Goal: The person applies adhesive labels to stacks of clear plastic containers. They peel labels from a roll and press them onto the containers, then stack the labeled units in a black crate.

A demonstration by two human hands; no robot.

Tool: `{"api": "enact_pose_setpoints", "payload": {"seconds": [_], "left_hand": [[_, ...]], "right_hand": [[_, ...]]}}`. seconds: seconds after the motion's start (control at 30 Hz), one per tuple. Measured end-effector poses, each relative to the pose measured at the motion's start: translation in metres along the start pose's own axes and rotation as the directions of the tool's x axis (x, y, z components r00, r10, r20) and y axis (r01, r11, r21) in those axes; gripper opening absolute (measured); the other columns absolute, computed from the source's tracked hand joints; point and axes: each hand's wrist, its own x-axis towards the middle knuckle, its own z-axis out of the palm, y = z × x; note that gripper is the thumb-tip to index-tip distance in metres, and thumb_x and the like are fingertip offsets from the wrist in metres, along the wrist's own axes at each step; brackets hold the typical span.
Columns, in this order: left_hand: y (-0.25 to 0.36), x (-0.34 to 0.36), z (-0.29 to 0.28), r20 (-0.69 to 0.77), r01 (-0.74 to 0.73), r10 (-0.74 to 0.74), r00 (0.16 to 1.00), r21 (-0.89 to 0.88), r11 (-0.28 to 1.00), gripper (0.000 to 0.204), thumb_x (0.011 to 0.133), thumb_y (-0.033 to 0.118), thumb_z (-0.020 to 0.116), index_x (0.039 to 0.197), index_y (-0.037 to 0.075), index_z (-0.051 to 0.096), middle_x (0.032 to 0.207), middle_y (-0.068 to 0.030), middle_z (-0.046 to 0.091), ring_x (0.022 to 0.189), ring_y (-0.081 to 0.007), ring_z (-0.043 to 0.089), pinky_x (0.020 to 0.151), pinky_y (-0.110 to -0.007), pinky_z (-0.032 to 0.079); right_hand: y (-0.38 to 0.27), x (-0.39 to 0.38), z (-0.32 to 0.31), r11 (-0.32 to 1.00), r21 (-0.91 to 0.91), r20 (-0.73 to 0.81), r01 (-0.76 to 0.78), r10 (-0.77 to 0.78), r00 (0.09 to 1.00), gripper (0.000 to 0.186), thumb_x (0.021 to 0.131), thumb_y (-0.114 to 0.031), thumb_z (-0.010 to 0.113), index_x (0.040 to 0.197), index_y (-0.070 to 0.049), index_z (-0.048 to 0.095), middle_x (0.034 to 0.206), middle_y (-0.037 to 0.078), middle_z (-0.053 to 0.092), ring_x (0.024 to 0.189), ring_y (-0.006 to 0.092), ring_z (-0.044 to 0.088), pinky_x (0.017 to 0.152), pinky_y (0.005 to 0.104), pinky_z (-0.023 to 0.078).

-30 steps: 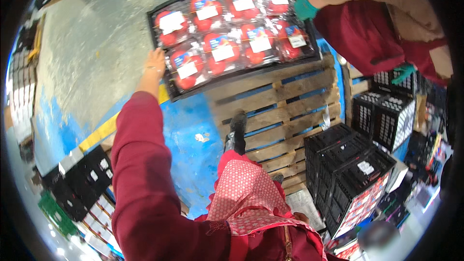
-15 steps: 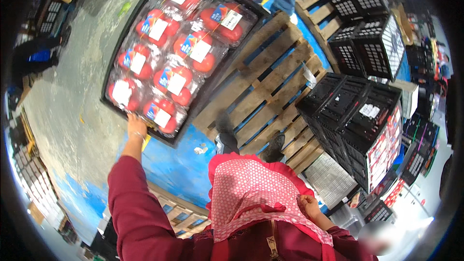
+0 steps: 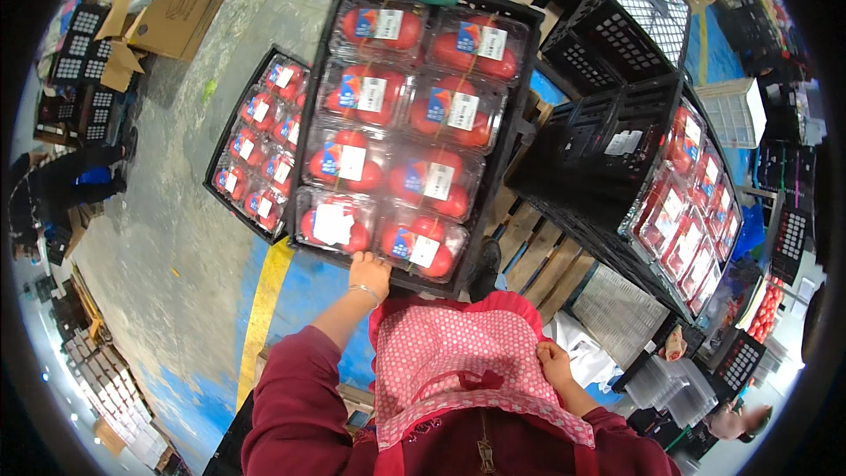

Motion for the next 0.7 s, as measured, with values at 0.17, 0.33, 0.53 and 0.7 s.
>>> {"api": "enact_pose_setpoints", "payload": {"seconds": [0.17,0.33,0.53,0.7], "left_hand": [[0.053,0.077,-0.008,0.179,-0.096,0.083,0.98,0.067,0.993,0.028,0.088,0.023,0.053,0.108,0.015,0.071,0.111,-0.0024,0.07,0.113,-0.0207,0.055,0.097,-0.038,0.033],[0.075,0.176,0.057,0.201,-0.098,0.068,0.977,0.146,0.984,0.042,0.083,0.043,0.066,0.116,0.016,0.068,0.118,-0.0038,0.067,0.116,-0.0208,0.053,0.098,-0.036,0.035],[0.073,0.256,0.117,0.212,-0.017,-0.026,0.977,0.199,0.98,0.034,0.095,0.026,0.046,0.121,0.019,0.067,0.125,0.0007,0.064,0.122,-0.0183,0.051,0.101,-0.038,0.031],[0.063,0.262,0.112,0.272,-0.037,0.028,0.962,0.029,0.999,0.03,0.091,0.022,0.053,0.115,0.013,0.066,0.121,-0.004,0.064,0.117,-0.0199,0.054,0.095,-0.039,0.04]], "right_hand": [[0.04,0.005,-0.021,0.973,0.216,0.015,-0.078,0.076,0.997,0.018,0.096,-0.01,0.058,0.107,0.002,0.066,0.083,0.0,0.063,0.071,0.0073,0.055,0.065,0.0219,0.045],[0.073,-0.008,-0.027,0.956,0.239,-0.032,-0.171,0.183,0.983,0.019,0.096,-0.011,0.058,0.108,0.001,0.066,0.085,-0.001,0.064,0.072,0.007,0.055,0.066,0.0225,0.046],[0.071,-0.022,-0.015,0.953,0.146,-0.068,-0.264,0.276,0.959,0.019,0.095,-0.01,0.06,0.107,0.001,0.068,0.084,0.001,0.064,0.077,0.008,0.057,0.071,0.0231,0.046],[0.051,-0.022,-0.013,0.959,0.168,-0.03,-0.23,0.238,0.971,0.019,0.096,-0.014,0.06,0.104,0.001,0.068,0.082,0.0,0.062,0.073,0.007,0.053,0.068,0.0226,0.045]]}}
